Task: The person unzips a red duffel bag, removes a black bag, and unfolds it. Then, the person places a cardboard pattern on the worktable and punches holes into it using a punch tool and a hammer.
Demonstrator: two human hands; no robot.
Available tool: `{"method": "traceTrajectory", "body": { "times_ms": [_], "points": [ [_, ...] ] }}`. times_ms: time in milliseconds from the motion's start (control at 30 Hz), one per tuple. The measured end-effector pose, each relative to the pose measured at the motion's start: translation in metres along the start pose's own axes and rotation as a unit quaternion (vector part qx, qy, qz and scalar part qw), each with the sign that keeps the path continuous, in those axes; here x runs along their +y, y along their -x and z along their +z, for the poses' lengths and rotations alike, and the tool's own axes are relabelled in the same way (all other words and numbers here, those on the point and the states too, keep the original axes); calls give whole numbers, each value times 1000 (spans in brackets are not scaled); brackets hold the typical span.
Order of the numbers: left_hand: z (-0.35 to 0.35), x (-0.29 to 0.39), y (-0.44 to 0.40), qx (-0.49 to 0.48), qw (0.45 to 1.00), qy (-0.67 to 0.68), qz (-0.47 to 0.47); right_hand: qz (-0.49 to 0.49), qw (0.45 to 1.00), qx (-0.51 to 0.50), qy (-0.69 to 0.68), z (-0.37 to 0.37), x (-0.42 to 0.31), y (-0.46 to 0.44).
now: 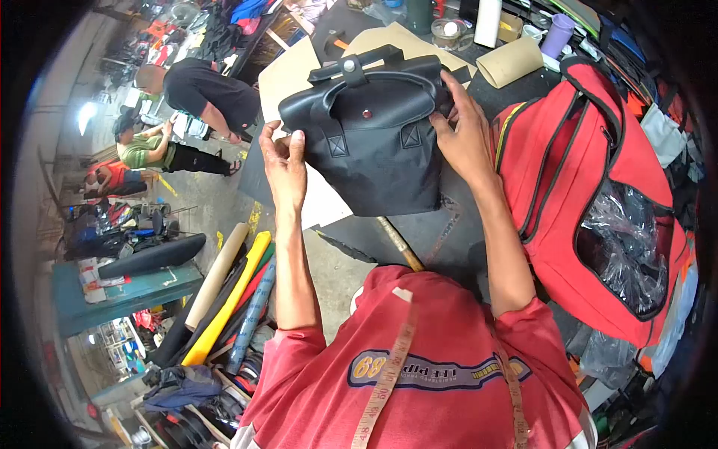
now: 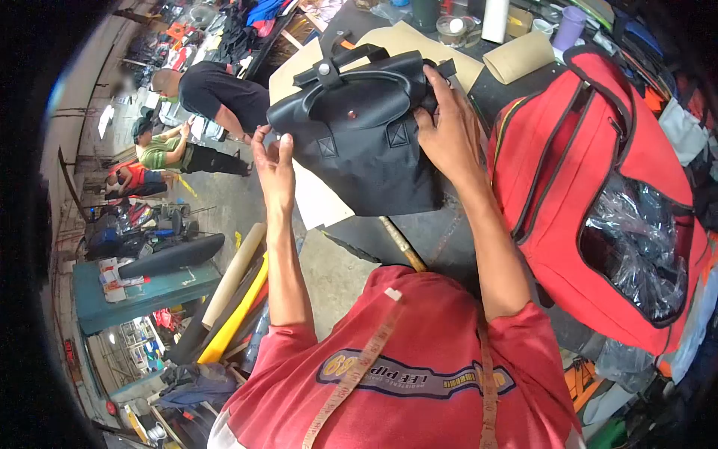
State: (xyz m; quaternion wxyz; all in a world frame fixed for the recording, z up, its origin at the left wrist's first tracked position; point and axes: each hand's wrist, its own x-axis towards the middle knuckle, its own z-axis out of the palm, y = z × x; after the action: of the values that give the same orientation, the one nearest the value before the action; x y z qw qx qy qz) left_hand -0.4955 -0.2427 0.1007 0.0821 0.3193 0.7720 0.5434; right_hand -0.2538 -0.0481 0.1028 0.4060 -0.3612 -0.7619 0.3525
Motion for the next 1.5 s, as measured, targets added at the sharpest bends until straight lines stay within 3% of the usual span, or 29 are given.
{"method": "traceTrajectory", "body": {
  "times_ms": [133, 200, 233, 267, 333, 367, 467, 500, 600, 733, 800, 867, 900, 967, 1067, 1200, 1267, 1333, 1400, 1467, 1500],
  "points": [
    [-1, -6, 0, -8, 999, 37, 19, -1, 994, -10, 108, -11, 5, 3],
    [-4, -6, -1, -43, 996, 70, 24, 109, 991, -70, 10, -15, 14, 3],
    [-8, -3, -2, -64, 996, 58, 12, 112, 985, -86, -97, -17, 10, 1],
    [-9, 5, -1, -49, 994, 93, -5, 111, 985, -86, -96, -22, 5, 3],
    [-23, -10, -8, -28, 998, 54, 4, 256, 900, -106, -337, -41, -13, 4],
    [-27, -6, -7, -26, 998, 49, 35, 256, 900, -106, -337, -44, -22, 4],
    [-31, 25, 6, -49, 994, 63, 70, 248, 946, -121, -172, -52, -45, 7],
    [-35, 38, 12, -76, 995, 68, 11, 251, 939, -138, -190, -57, -49, 9],
    [-43, 31, 17, -101, 991, 90, -17, 264, 909, -160, -280, -63, -44, 21],
    [-38, 50, 30, -73, 992, 98, 34, 318, 884, -160, -304, -73, -53, 30],
    [-41, 48, 32, -69, 991, 94, 70, 328, 885, -145, -296, -78, -56, 32],
    [-50, 45, 34, -97, 991, 65, 59, 342, 907, -171, -178, -85, -58, 31],
    [-56, 43, 34, -122, 991, 38, 50, 342, 906, -172, -179, -84, -54, 34],
    [-63, 42, 36, -144, 989, 38, 5, 219, 944, -132, -208, -78, -50, 44],
    [-63, 57, 45, -115, 989, -63, 74, 183, 938, -149, -253, -76, -60, 53],
    [-61, 63, 58, -96, 982, -90, 137, 242, 914, -179, -273, -73, -70, 57],
    [-60, 68, 68, -78, 995, -30, 46, 294, 886, -221, -284, -67, -72, 60],
    [-63, 52, 69, -102, 992, -50, 61, 291, 888, -202, -292, -59, -66, 61],
    [-52, 62, 76, -131, 982, 133, -38, 264, 893, -188, -312, -54, -59, 59],
    [-49, 59, 75, -148, 977, 145, -54, 232, 887, -191, -351, -54, -56, 62],
    [-45, 59, 74, -130, 962, 223, -92, 199, 879, -191, -389, -54, -53, 64]
  ]
}}
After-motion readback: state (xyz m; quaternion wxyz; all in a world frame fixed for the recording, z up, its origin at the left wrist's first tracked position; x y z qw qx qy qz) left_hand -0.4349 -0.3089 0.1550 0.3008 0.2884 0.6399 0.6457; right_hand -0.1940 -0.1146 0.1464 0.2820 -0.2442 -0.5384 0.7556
